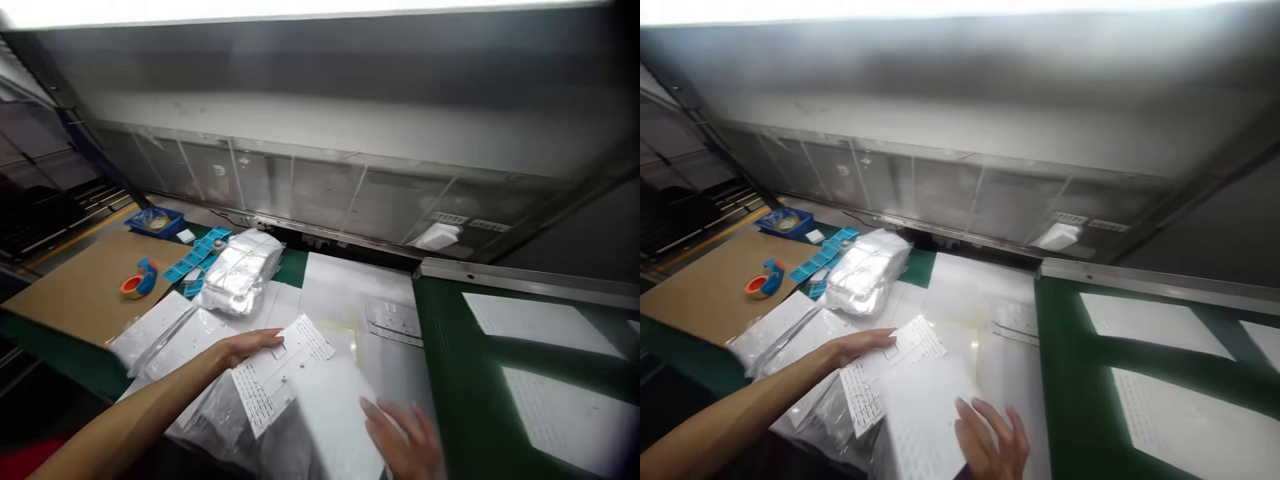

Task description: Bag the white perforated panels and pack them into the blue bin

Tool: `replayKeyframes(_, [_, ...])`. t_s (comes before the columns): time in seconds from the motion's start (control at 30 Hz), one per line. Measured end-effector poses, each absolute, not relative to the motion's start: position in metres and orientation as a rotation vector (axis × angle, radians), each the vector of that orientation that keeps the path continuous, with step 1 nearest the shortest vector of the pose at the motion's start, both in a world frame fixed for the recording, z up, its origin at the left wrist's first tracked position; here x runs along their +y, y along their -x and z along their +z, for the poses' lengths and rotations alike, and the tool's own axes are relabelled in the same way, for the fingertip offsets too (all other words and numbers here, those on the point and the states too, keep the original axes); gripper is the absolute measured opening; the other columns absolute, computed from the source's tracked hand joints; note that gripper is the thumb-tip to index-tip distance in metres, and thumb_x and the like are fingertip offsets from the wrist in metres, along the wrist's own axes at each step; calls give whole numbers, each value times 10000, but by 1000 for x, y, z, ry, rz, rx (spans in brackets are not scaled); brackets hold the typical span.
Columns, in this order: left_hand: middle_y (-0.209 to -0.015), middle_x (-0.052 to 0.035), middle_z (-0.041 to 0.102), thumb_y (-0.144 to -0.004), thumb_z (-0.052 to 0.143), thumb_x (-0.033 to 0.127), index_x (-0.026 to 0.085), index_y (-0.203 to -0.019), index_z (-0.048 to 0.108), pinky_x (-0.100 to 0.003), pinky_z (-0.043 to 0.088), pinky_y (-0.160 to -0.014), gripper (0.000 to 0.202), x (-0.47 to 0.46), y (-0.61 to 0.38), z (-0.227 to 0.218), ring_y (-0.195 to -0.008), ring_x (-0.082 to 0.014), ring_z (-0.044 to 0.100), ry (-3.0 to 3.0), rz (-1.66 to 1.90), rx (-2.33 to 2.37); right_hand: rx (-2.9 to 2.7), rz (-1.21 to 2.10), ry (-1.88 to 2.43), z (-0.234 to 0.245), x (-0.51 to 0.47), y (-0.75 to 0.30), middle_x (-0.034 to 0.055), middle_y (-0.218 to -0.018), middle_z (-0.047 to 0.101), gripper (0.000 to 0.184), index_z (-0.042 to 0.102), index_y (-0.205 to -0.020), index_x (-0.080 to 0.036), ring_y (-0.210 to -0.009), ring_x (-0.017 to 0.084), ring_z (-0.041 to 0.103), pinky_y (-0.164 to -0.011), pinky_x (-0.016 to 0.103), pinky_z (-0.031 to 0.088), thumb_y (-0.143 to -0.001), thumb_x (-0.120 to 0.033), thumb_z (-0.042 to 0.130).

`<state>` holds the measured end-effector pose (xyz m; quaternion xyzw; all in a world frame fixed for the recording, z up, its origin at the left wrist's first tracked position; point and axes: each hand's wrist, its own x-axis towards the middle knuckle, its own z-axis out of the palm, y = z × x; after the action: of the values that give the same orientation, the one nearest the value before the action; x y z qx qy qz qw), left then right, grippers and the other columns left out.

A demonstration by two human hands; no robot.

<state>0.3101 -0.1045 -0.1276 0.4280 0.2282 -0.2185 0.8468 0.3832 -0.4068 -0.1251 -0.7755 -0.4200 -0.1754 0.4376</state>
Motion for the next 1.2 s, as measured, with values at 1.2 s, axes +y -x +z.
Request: replayKeyframes(1.2, [-1130, -149, 618, -823, 314, 667, 152, -1281, 465, -439, 399, -914, 705, -106, -167, -99, -1042, -296, 575, -512, -150, 460, -30, 555, 1779, -54, -328, -288, 68, -1202, 606, 530, 581, -1184, -200, -1133, 276, 522, -928, 396, 455, -746, -495, 616])
